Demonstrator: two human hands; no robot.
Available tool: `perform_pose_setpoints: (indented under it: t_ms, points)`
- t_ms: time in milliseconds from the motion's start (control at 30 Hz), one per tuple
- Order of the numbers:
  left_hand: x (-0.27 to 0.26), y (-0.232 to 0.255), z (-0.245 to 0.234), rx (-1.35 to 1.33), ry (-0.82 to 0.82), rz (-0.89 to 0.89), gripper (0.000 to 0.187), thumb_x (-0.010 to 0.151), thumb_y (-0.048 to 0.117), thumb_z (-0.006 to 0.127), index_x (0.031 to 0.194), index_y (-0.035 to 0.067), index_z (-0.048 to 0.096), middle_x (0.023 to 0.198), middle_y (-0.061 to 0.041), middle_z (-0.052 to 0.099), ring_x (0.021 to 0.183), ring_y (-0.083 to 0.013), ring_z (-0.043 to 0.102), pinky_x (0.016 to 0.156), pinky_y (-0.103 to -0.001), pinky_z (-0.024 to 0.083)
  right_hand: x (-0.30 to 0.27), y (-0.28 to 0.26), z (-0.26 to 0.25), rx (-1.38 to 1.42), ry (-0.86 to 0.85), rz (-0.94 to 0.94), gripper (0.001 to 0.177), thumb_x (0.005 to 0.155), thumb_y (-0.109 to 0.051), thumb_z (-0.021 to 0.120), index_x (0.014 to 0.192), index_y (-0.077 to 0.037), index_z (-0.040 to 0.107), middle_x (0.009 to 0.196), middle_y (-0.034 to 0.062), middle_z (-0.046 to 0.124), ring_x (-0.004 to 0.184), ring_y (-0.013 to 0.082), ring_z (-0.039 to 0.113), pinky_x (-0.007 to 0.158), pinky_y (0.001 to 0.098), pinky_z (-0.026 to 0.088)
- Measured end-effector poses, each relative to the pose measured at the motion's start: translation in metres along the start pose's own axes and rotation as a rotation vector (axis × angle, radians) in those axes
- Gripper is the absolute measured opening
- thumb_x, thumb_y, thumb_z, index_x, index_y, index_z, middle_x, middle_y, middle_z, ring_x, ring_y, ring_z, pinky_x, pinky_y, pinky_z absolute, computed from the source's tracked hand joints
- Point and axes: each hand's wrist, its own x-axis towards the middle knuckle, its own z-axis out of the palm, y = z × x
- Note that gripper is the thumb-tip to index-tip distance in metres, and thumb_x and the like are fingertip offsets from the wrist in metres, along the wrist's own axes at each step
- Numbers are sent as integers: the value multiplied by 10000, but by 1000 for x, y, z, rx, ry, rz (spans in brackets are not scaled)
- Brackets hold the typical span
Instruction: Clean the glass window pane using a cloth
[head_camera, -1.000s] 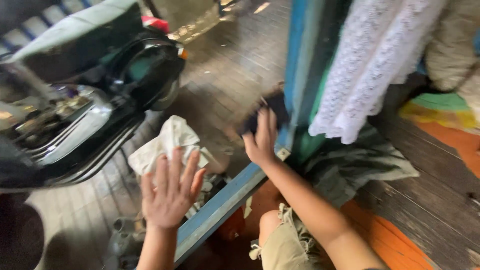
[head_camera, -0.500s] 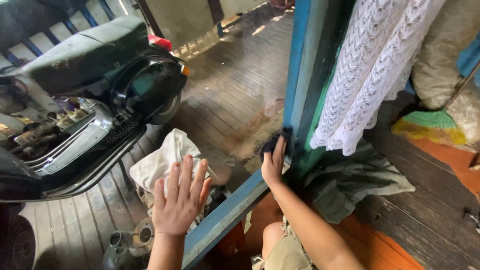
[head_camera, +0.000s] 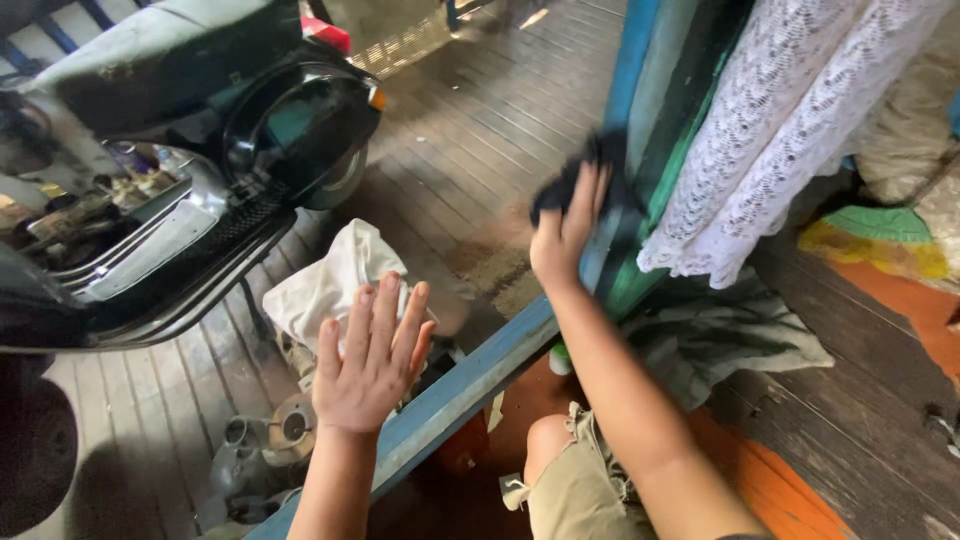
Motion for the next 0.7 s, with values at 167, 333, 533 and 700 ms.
perform_pose_setpoints:
  t_ms: [167,333,533,700]
  points:
    - [-1,-5,0,-6,-10,1,578,1101,581,547,1598,288,511,1626,-43,486,1509,-234,406,1270,-481,182,-115,33,1,-6,-53,366,689,1077,-328,420,1615,62,237,1711,293,180,1597,424,153,1292,471,117]
    - [3,-4,-4,-27,23,-2,561,1114,563,560,1596,278,520,1617,-40,494,1500,-237,432,1276,-479,190,-112,6,-12,35,-231,636,725,1092,-373,399,1613,56,133,1709,279,105,1583,424,73,1253,479,66]
    - [-5,2,6,-54,-23,23,602,1100,603,550,1609,286,509,1631,-61,466,1508,-259,395,1258,-495,166,53,-60,-24,-37,-217,-23,705,1103,-380,498,1638,21,274,1704,307,212,1606,469,212,1325,530,166]
    - [-3,2,6,-9,-7,-2,631,1064,585,565,1620,294,501,1641,-57,469,1532,-260,388,1295,-496,151,56,-18,-7,-100,-46,-163,650,1104,-362,507,1604,20,342,1685,289,289,1599,496,251,1353,555,148]
